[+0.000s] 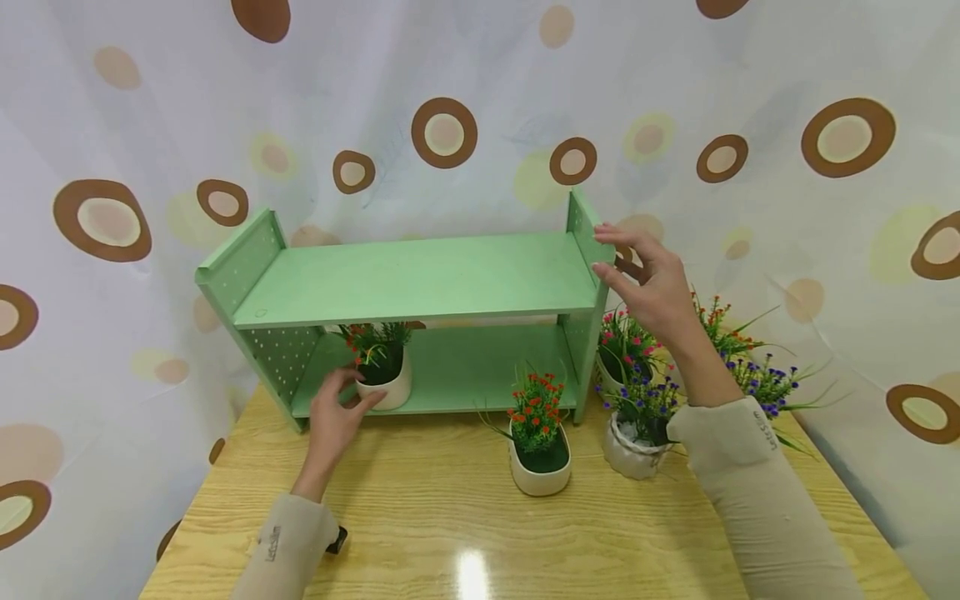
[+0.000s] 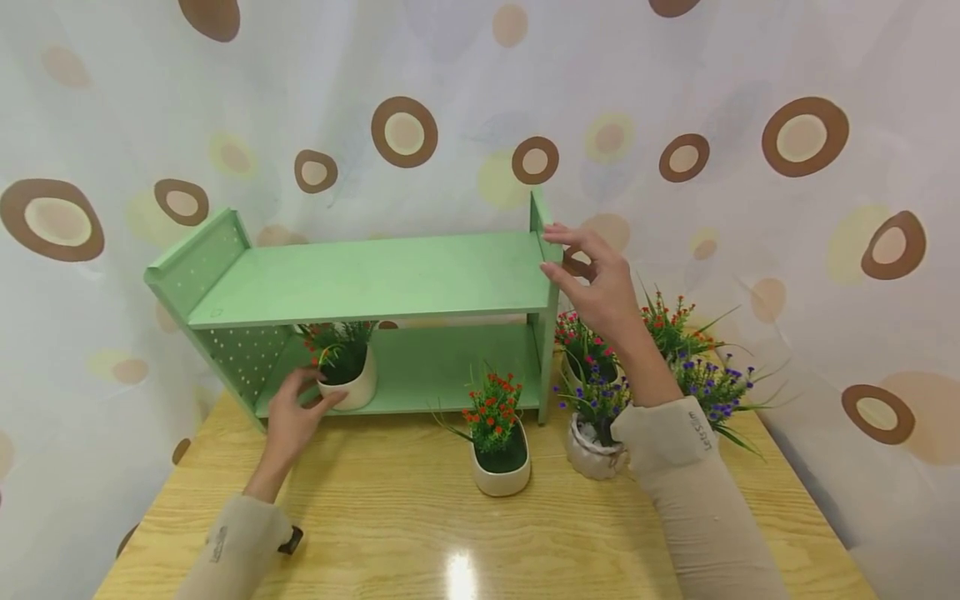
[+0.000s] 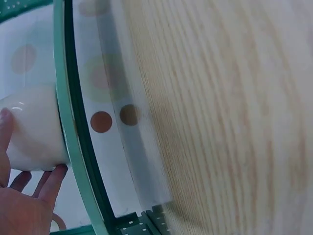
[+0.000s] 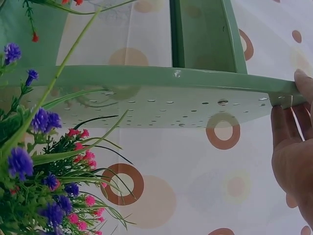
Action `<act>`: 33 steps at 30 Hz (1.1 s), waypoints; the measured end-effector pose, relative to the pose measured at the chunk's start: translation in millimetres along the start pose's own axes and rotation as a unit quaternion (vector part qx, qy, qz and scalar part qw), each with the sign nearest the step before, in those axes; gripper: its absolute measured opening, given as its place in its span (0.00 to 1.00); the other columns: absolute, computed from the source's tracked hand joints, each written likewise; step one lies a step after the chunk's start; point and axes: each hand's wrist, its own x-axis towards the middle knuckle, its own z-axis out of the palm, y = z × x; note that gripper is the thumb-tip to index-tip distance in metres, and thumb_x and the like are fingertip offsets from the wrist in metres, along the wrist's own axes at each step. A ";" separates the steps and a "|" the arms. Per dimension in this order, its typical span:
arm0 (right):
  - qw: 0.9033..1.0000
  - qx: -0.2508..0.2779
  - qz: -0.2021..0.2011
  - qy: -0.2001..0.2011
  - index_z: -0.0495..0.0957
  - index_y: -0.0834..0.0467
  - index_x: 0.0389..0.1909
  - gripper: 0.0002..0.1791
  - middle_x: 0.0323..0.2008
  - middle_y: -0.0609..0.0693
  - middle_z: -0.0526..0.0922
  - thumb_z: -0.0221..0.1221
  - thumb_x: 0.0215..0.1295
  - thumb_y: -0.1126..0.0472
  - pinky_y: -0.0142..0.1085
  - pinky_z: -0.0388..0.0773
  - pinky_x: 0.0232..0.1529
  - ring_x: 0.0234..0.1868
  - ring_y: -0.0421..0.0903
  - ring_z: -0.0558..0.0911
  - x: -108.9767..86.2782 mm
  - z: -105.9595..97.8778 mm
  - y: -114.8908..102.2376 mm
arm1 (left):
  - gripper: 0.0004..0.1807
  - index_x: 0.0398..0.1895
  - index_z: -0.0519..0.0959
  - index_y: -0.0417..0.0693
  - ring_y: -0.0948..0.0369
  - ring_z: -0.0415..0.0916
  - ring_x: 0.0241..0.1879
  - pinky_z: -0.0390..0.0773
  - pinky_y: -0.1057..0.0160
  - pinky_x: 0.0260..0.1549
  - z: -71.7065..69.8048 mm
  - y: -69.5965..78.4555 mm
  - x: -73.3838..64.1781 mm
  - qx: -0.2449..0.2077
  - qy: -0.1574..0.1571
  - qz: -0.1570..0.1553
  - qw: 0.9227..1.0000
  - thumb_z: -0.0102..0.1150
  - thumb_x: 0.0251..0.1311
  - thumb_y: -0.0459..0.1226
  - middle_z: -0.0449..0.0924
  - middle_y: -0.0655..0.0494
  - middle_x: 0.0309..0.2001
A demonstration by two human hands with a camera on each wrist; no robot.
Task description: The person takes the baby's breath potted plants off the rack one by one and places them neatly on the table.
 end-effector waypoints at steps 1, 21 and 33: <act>1.000 0.000 0.000 0.000 0.77 0.64 0.64 0.21 0.70 0.55 0.74 0.61 0.72 0.69 0.42 0.70 0.73 0.77 0.45 0.67 0.0 0.0 0.1 | 0.24 0.50 0.77 0.41 0.43 0.75 0.65 0.84 0.51 0.53 0.6 1.3 -1.5 -0.002 -0.002 0.003 1.000 0.78 0.56 0.39 0.75 0.42 0.64; 1.000 -0.007 0.000 0.005 0.76 0.64 0.65 0.22 0.71 0.55 0.73 0.61 0.72 0.69 0.36 0.71 0.71 0.77 0.44 0.67 -1.0 0.6 -0.4 | 0.22 0.47 0.77 0.41 0.44 0.77 0.64 0.84 0.54 0.54 12.6 34.1 -45.1 -0.060 -0.054 0.036 0.996 0.78 0.53 0.36 0.73 0.45 0.70; 1.000 0.002 0.002 0.007 0.77 0.64 0.64 0.21 0.71 0.56 0.74 0.61 0.72 0.69 0.42 0.69 0.73 0.77 0.45 0.66 -0.8 1.6 -1.7 | 0.21 0.44 0.80 0.42 0.41 0.78 0.61 0.85 0.51 0.50 18.6 44.8 -72.8 -0.071 -0.065 0.061 0.993 0.80 0.49 0.32 0.75 0.40 0.67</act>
